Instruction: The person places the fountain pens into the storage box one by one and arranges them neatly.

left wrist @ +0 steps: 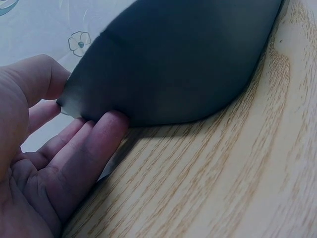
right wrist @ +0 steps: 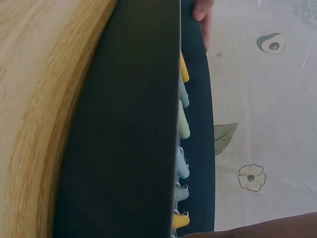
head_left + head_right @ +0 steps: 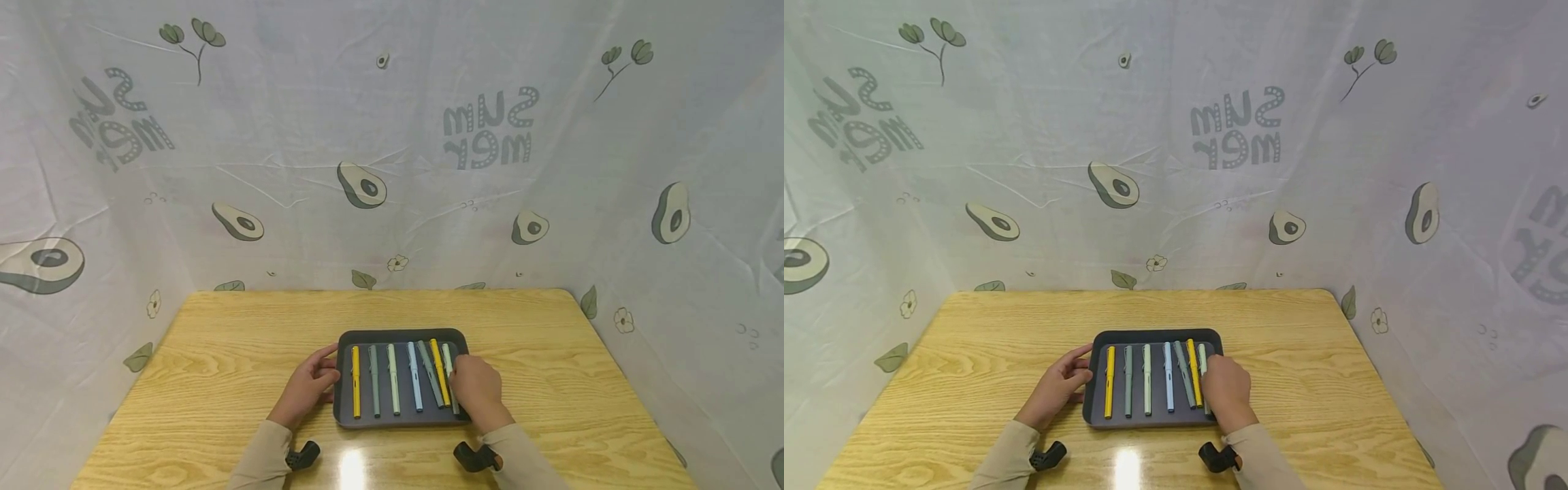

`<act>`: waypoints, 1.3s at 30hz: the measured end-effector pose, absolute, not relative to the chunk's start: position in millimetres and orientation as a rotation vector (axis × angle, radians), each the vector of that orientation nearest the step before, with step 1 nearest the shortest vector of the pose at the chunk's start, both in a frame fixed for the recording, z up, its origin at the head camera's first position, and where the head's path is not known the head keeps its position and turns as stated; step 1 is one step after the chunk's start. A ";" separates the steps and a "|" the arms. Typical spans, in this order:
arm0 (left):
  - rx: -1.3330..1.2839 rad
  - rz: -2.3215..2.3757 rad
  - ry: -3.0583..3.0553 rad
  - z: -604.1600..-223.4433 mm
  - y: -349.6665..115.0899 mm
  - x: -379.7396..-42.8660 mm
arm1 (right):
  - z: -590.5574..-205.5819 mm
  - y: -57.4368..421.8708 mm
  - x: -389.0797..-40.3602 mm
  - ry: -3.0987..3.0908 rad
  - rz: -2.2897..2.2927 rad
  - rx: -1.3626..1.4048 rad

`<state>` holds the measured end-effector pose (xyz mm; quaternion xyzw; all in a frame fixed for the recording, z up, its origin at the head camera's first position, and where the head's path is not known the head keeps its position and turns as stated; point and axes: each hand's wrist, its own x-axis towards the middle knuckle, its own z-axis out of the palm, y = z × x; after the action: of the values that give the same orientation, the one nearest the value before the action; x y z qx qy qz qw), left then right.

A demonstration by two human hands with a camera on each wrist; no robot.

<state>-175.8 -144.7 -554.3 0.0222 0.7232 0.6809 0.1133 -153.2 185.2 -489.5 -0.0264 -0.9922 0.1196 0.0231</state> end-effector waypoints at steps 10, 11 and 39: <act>0.045 2.005 2.133 -554.8 -146.9 -175.0 | -491.8 182.0 -163.1 -3.072 0.353 -0.079; 0.043 2.005 2.131 -554.9 -147.0 -175.1 | -492.0 182.4 -163.7 -3.075 0.358 -0.078; 0.075 1.975 2.107 -547.7 -143.8 -172.1 | -513.9 247.9 -148.1 -2.796 1.237 -0.212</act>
<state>-172.1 -143.8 -547.7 0.0259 0.7235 0.6782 0.1261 -148.1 247.9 -513.9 -0.0692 -0.9116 0.4034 0.0382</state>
